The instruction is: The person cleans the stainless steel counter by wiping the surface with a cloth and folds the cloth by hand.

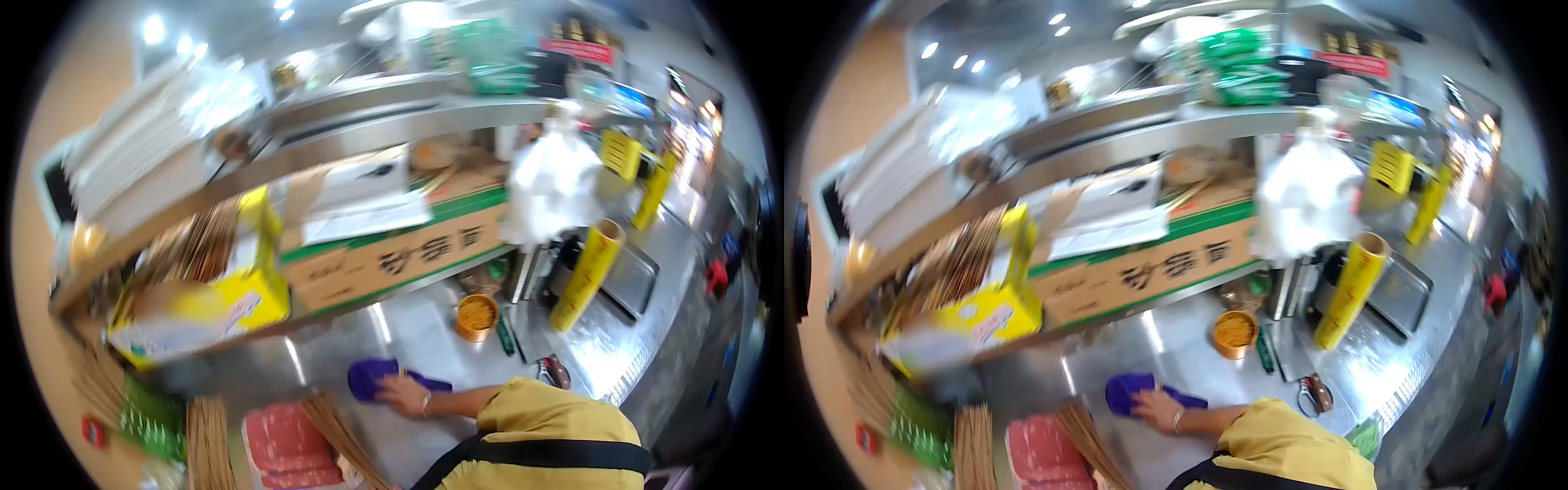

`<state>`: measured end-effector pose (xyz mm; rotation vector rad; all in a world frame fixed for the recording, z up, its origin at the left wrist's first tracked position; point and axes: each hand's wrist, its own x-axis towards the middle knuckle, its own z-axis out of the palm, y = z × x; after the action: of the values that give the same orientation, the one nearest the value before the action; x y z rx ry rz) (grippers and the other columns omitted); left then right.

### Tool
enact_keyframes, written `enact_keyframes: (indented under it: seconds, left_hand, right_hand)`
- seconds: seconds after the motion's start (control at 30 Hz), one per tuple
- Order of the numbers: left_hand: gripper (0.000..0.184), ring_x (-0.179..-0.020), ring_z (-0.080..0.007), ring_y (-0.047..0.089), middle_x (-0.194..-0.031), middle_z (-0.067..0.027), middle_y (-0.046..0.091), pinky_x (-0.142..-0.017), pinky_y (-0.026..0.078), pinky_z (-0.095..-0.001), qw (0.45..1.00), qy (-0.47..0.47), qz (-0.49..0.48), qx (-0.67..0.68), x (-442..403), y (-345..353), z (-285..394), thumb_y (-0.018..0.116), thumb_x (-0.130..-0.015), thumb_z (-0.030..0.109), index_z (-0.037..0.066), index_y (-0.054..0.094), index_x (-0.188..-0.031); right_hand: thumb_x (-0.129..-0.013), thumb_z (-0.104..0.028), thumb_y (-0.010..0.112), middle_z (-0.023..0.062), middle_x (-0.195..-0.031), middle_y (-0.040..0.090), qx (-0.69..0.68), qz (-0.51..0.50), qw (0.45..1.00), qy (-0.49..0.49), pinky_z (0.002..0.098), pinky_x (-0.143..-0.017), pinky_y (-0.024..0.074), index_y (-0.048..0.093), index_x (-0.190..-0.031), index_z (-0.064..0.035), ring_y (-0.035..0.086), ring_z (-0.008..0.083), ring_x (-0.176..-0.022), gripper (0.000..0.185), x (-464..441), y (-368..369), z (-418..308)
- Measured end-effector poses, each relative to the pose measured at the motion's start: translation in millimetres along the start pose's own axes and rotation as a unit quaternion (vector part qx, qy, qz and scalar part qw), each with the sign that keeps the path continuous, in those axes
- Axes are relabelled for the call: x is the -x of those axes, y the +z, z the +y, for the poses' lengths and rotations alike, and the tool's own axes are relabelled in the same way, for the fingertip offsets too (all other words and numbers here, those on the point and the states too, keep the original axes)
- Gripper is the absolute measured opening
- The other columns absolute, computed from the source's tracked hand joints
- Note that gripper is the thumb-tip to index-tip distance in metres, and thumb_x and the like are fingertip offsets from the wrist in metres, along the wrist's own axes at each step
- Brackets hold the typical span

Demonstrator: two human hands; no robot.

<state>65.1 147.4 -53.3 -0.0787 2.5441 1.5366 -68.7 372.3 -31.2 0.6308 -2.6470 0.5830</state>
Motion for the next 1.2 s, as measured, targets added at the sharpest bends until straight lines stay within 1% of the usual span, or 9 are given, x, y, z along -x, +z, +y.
enact_keyframes:
  seconds: [0.07, 0.27, 0.73, 0.87, 0.9, 1.03, 1.1, 1.13, 1.2]
  left_hand:
    - [0.041, -0.066, -0.0164, 0.059, -0.076, -0.0069, 0.061, -0.060, 0.048, -0.0298, 0.999, 0.029, -0.021, -0.012, -6.6, 13.7, 13.7, 0.067, -0.081, 0.020, 0.004, 0.054, -0.117]
    - [0.041, -0.066, -0.0169, 0.059, -0.076, -0.0075, 0.061, -0.059, 0.048, -0.0307, 0.992, 0.077, -0.089, -0.043, -22.5, 51.5, 54.6, 0.066, -0.082, 0.021, 0.004, 0.053, -0.117]
    - [0.041, -0.066, -0.0180, 0.059, -0.077, -0.0089, 0.061, -0.058, 0.047, -0.0327, 0.990, 0.030, -0.138, -0.021, -9.7, 115.0, 73.4, 0.065, -0.082, 0.022, 0.004, 0.051, -0.117]
    - [0.041, -0.066, -0.0183, 0.059, -0.077, -0.0093, 0.060, -0.058, 0.047, -0.0333, 0.991, -0.008, -0.133, -0.005, -11.8, 118.4, 65.9, 0.065, -0.083, 0.022, 0.005, 0.050, -0.117]
    - [0.041, -0.066, -0.0184, 0.059, -0.077, -0.0094, 0.060, -0.057, 0.047, -0.0334, 0.991, -0.016, -0.134, 0.000, -12.7, 119.4, 64.7, 0.065, -0.083, 0.022, 0.005, 0.050, -0.117]
    - [0.041, -0.066, -0.0187, 0.059, -0.077, -0.0098, 0.060, -0.057, 0.047, -0.0340, 0.990, -0.037, -0.137, 0.016, -14.4, 125.7, 62.9, 0.064, -0.083, 0.023, 0.005, 0.050, -0.117]
    - [0.041, -0.066, -0.0189, 0.059, -0.077, -0.0101, 0.060, -0.057, 0.047, -0.0343, 0.989, -0.045, -0.137, 0.024, -14.3, 126.2, 60.5, 0.064, -0.083, 0.023, 0.005, 0.049, -0.117]
    - [0.042, -0.066, -0.0190, 0.059, -0.077, -0.0102, 0.060, -0.057, 0.047, -0.0344, 0.989, -0.050, -0.136, 0.027, -14.6, 126.8, 60.0, 0.064, -0.083, 0.023, 0.005, 0.049, -0.117]
    - [0.042, -0.066, -0.0191, 0.059, -0.077, -0.0104, 0.060, -0.056, 0.047, -0.0347, 0.988, -0.061, -0.134, 0.043, -16.0, 126.7, 56.4, 0.064, -0.083, 0.023, 0.005, 0.049, -0.118]
  right_hand:
    - [-0.077, -0.021, 0.063, 0.0141, -0.133, 0.045, -0.006, 0.000, 1.000, -0.001, 0.0485, -0.093, 0.0387, 0.057, -0.116, -0.0152, 0.044, 0.0352, -0.121, 0.040, 53.1, -8.6, -30.6]
    - [-0.077, -0.028, 0.061, 0.0147, -0.133, 0.042, -0.148, -0.140, 0.964, -0.170, 0.0504, -0.093, 0.0391, 0.055, -0.115, -0.0154, 0.042, 0.0362, -0.119, 0.041, 147.6, -27.5, -75.8]
    - [-0.074, -0.039, 0.067, 0.0108, -0.136, 0.038, -0.184, -0.192, 0.958, -0.109, 0.0515, -0.087, 0.0402, 0.050, -0.126, -0.0190, 0.045, 0.0384, -0.105, 0.058, 217.7, -57.4, -26.0]
    - [-0.079, -0.036, 0.060, 0.0103, -0.129, 0.043, -0.197, -0.185, 0.961, -0.061, 0.0511, -0.082, 0.0440, 0.055, -0.119, -0.0266, 0.046, 0.0382, -0.104, 0.041, 212.4, -91.3, -40.2]
    - [-0.080, -0.034, 0.061, 0.0090, -0.125, 0.045, -0.246, -0.184, 0.952, 0.000, 0.0505, -0.079, 0.0458, 0.056, -0.116, -0.0289, 0.047, 0.0365, -0.105, 0.037, 207.1, -104.0, -45.5]
    - [-0.081, -0.031, 0.060, 0.0064, -0.121, 0.046, -0.191, -0.188, 0.963, -0.002, 0.0486, -0.077, 0.0475, 0.057, -0.113, -0.0316, 0.053, 0.0356, -0.101, 0.033, 202.3, -112.4, -51.1]
    - [-0.080, -0.029, 0.060, 0.0060, -0.121, 0.048, -0.184, -0.170, 0.968, -0.015, 0.0477, -0.078, 0.0473, 0.058, -0.113, -0.0263, 0.055, 0.0346, -0.098, 0.033, 202.5, -114.5, -51.1]
    - [-0.083, -0.026, 0.055, 0.0113, -0.123, 0.044, -0.179, -0.155, 0.971, -0.036, 0.0460, -0.075, 0.0495, 0.055, -0.107, -0.0194, 0.050, 0.0364, -0.105, 0.025, 199.7, -72.5, -40.4]
    - [-0.082, -0.026, 0.056, 0.0109, -0.121, 0.044, -0.170, -0.135, 0.976, -0.016, 0.0458, -0.072, 0.0498, 0.055, -0.107, -0.0206, 0.050, 0.0360, -0.103, 0.025, 207.1, -67.9, -40.0]
